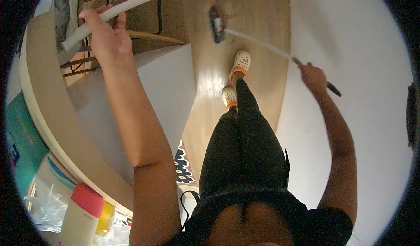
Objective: The person sweeps the floor using a broom and dustpan, moving a mat and a pet cage to clean underneath them. The person then sweeps debris into the dustpan and empties it into a trash bin.
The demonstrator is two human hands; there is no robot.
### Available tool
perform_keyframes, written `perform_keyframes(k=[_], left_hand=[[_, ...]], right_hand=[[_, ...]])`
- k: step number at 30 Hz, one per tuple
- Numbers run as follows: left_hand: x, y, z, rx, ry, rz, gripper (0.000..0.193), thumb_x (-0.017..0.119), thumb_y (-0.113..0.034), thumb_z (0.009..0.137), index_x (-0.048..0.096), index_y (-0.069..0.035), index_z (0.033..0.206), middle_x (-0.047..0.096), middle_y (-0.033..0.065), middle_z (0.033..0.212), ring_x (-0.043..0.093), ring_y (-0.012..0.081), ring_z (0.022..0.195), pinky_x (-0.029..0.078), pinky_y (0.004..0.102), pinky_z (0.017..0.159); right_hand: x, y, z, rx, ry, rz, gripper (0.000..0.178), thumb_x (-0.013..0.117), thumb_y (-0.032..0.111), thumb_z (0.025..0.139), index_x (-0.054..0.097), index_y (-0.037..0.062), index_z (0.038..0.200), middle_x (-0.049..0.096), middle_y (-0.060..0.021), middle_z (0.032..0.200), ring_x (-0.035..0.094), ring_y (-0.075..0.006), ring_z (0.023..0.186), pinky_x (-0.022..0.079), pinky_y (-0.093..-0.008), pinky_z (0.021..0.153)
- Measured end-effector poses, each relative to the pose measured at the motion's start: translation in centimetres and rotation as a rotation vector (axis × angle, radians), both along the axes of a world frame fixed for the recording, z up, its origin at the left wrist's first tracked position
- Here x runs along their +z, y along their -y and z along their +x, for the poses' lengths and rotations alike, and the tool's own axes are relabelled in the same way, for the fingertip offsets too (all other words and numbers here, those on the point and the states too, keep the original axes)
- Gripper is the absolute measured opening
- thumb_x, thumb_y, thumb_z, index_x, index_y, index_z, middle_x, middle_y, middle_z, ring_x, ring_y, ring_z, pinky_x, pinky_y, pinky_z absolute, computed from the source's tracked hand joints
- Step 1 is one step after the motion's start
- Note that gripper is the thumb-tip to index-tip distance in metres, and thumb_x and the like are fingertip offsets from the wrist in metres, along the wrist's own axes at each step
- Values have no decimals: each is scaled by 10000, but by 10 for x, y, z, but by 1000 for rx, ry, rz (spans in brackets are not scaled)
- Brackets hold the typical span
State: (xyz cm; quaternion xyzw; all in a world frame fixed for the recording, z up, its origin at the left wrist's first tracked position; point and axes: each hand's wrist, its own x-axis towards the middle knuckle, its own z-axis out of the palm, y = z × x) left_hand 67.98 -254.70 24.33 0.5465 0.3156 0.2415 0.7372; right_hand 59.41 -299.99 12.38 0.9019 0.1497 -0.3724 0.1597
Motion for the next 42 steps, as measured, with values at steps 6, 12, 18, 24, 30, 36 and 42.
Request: perform_keyframes(k=[6, 12, 18, 24, 30, 36, 42], left_hand=[[0, 4, 55, -18, -17, 88, 447, 514, -443, 823, 424, -33, 976, 458, 70, 935, 481, 182, 908, 423, 364, 799], [-4, -7, 91, 43, -75, 67, 412, 507, -421, 835, 424, -40, 968, 480, 66, 906, 486, 178, 917, 426, 361, 781], [-13, 1, 121, 68, -62, 123, 404, 494, -419, 842, 411, -51, 988, 485, 67, 916, 498, 188, 906, 441, 347, 752], [-21, -9, 143, 87, -92, 70, 403, 486, -423, 841, 408, -53, 980, 477, 69, 910, 509, 201, 900, 460, 365, 746], [-12, -36, 145, 131, -93, -11, 405, 502, -434, 829, 414, -58, 951, 475, 66, 897, 509, 205, 880, 463, 370, 735], [-16, -10, 174, 104, -75, 42, 423, 507, -440, 826, 420, -43, 945, 470, 75, 909, 497, 204, 852, 453, 367, 742], [-25, -10, 213, 7, -59, 67, 448, 445, -430, 861, 409, 6, 960, 452, 107, 940, 472, 223, 894, 438, 374, 798]], right_hand=[[-91, -93, 66, 180, 61, 299, 490, 438, 113, 805, 381, 303, 1253, 558, -124, 839, 598, -267, 703, 501, -377, 595], [-42, -7, 158, 197, 44, 64, 459, 408, 142, 841, 358, 326, 1259, 575, -145, 833, 612, -286, 691, 513, -385, 564], [-67, -57, 167, 156, 28, 238, 516, 437, 105, 807, 354, 314, 1271, 562, -127, 814, 598, -261, 635, 502, -389, 549], [-156, -173, 167, 101, -75, 396, 504, 435, 108, 803, 376, 320, 1256, 561, -125, 830, 595, -279, 683, 503, -379, 589], [-106, -23, 203, 79, -1, 147, 512, 424, 138, 822, 311, 322, 1287, 572, -144, 838, 602, -289, 690, 503, -411, 600], [-37, 34, 206, -12, 99, 31, 497, 405, 139, 841, 298, 297, 1300, 558, -133, 748, 602, -270, 595, 507, -376, 513], [-122, -90, 198, -32, -9, 422, 471, 420, 131, 819, 380, 324, 1247, 564, -137, 849, 600, -279, 704, 492, -427, 589]])
